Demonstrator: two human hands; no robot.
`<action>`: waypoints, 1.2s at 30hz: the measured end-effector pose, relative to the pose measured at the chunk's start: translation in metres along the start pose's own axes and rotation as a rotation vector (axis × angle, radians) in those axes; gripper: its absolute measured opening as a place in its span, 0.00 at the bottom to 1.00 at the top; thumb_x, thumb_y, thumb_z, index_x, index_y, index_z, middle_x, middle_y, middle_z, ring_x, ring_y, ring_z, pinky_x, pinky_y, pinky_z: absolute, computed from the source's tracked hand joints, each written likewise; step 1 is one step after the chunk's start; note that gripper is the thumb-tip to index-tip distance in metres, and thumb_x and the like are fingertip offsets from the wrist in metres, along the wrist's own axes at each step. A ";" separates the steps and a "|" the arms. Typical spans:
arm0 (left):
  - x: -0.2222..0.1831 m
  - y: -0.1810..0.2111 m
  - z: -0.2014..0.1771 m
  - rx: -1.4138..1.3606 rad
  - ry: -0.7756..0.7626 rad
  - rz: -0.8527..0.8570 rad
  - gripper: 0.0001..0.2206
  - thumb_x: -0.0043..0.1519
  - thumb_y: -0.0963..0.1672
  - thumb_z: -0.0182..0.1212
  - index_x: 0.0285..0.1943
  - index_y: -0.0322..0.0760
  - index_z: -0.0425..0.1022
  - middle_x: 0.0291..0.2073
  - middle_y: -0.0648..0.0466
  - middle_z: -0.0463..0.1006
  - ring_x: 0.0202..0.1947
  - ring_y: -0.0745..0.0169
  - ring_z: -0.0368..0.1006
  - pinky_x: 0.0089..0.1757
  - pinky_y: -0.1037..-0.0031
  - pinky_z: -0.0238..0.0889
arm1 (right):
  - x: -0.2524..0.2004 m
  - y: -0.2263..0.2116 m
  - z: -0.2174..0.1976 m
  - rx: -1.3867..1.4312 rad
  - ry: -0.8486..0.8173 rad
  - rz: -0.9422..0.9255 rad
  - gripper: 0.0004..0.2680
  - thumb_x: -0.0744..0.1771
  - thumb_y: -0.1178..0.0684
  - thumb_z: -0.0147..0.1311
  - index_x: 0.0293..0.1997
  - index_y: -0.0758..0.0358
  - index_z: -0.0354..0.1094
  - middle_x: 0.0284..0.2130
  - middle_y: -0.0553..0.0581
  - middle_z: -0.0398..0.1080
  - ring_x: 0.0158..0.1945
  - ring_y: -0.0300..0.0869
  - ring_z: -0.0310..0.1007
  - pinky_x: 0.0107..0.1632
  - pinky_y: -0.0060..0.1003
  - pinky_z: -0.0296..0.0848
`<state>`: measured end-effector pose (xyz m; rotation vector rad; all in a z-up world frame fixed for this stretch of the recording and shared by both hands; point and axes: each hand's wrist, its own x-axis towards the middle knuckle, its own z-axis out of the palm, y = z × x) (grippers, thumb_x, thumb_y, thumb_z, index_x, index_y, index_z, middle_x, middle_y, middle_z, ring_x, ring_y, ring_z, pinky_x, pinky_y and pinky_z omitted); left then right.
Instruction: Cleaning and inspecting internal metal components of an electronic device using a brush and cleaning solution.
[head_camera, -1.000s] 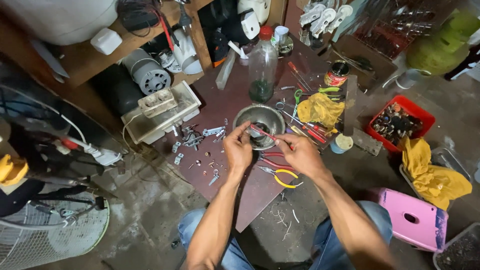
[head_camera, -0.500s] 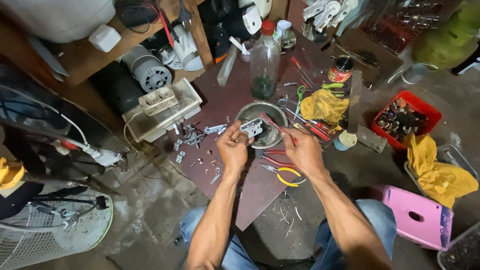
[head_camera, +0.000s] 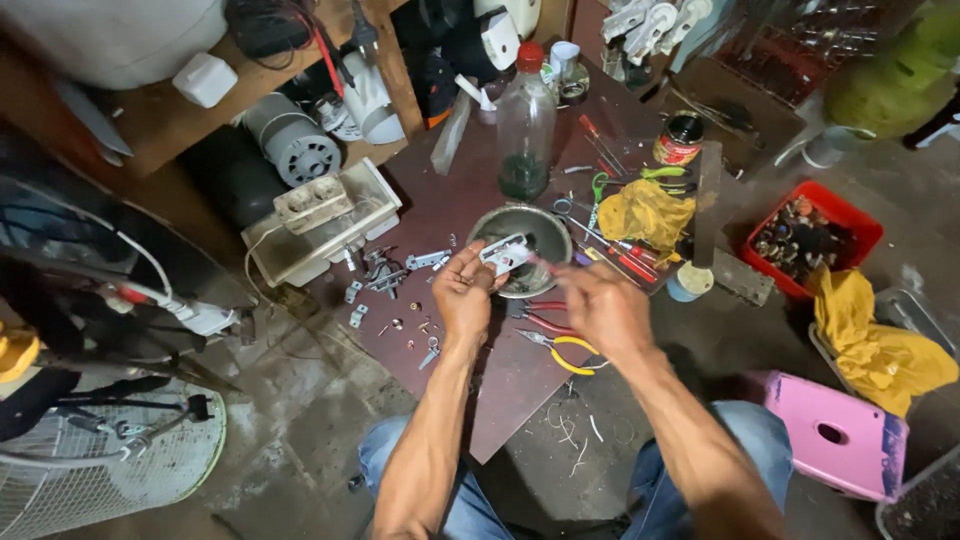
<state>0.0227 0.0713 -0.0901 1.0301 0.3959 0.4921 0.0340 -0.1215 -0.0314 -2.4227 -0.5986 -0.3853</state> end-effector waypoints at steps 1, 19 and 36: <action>0.003 0.002 -0.003 0.002 0.003 0.002 0.21 0.54 0.31 0.53 0.58 0.21 0.71 0.37 0.41 0.81 0.33 0.62 0.79 0.39 0.67 0.82 | 0.000 0.006 -0.002 0.003 -0.002 -0.002 0.06 0.64 0.50 0.57 0.39 0.43 0.80 0.25 0.52 0.74 0.31 0.51 0.77 0.35 0.45 0.76; -0.004 0.041 0.013 -0.081 -0.117 -0.034 0.18 0.57 0.33 0.59 0.57 0.25 0.72 0.38 0.43 0.81 0.35 0.59 0.81 0.39 0.69 0.81 | 0.025 0.002 0.007 -0.327 -0.292 0.180 0.12 0.66 0.47 0.48 0.54 0.37 0.73 0.44 0.50 0.68 0.52 0.51 0.71 0.45 0.55 0.78; 0.011 0.011 0.008 0.179 -0.075 0.126 0.18 0.56 0.32 0.61 0.56 0.25 0.73 0.34 0.48 0.80 0.31 0.70 0.77 0.36 0.79 0.78 | 0.145 -0.014 0.004 0.567 0.016 0.351 0.45 0.58 0.52 0.76 0.75 0.70 0.33 0.65 0.79 0.47 0.67 0.72 0.54 0.68 0.60 0.60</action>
